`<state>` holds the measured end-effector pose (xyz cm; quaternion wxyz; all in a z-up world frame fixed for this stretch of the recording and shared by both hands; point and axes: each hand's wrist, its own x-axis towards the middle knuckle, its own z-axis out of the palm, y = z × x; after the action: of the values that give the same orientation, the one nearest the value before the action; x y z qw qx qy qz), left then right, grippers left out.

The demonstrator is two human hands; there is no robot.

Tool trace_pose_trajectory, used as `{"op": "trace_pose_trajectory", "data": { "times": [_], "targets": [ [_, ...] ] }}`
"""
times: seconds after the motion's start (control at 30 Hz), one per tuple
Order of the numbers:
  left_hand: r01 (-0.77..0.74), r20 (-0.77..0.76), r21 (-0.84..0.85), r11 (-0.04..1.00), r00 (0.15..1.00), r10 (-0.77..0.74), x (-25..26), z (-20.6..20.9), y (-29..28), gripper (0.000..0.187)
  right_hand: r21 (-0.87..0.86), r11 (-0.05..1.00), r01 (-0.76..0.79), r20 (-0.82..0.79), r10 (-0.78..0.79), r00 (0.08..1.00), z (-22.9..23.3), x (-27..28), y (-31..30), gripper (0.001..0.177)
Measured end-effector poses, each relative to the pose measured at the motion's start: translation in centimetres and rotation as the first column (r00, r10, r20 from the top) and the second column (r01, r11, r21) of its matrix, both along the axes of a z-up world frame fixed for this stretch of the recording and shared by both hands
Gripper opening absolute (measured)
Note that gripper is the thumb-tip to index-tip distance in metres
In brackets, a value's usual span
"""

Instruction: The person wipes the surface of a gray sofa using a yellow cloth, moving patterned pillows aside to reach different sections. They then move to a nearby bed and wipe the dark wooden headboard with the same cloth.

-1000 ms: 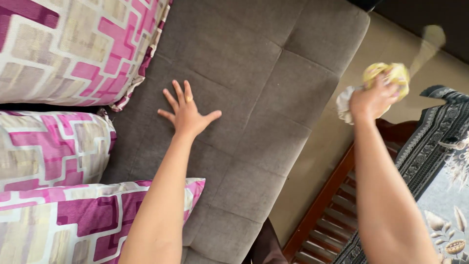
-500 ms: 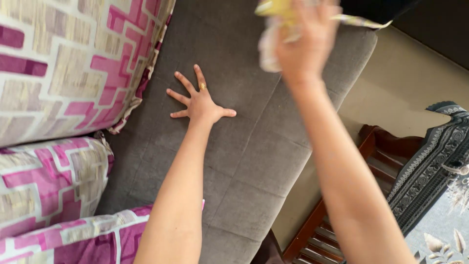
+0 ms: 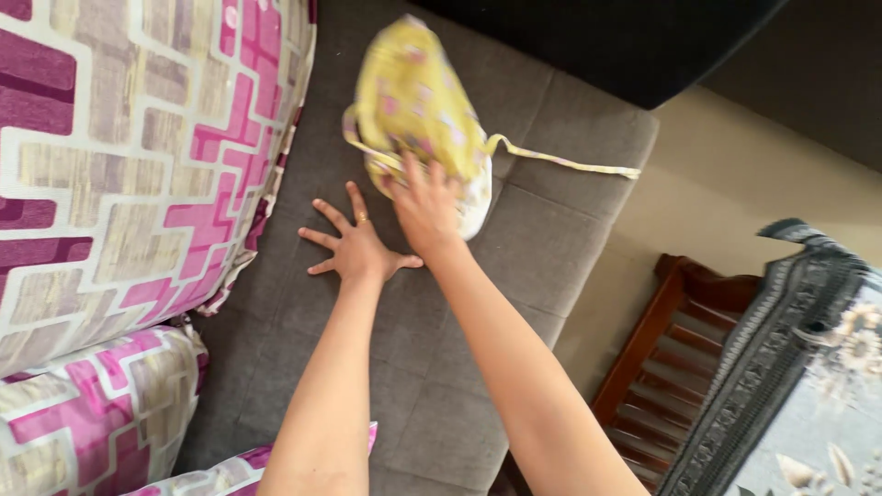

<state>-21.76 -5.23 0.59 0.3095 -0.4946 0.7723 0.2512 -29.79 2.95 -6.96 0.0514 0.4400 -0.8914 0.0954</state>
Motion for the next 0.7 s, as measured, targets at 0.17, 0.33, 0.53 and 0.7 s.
{"op": "trace_pose_trajectory", "data": {
  "times": [0.17,0.33,0.53,0.7],
  "targets": [
    [0.002,-0.019,-0.023,1.000,1.000,-0.003,-0.3,1.8,0.2,0.165,0.066,0.982,0.175,-0.140,-0.164,0.976,-0.2,-2.6,18.1,0.043],
    [0.028,-0.001,-0.042,0.999,1.000,-0.028,0.1,1.3,0.6,0.166,0.433,0.608,0.665,-0.108,-0.698,0.708,3.4,-5.6,28.3,0.081],
    [0.036,-0.005,-0.047,0.998,0.999,-0.036,-0.1,0.7,0.4,0.168,0.228,0.858,0.460,0.099,-0.490,0.866,8.1,-8.1,23.2,0.097],
    [0.039,-0.002,-0.063,0.997,0.999,-0.039,-0.8,0.7,0.2,0.168,0.411,0.909,0.064,-0.088,-0.030,0.996,6.4,-8.6,14.9,0.071]
  ]
}}
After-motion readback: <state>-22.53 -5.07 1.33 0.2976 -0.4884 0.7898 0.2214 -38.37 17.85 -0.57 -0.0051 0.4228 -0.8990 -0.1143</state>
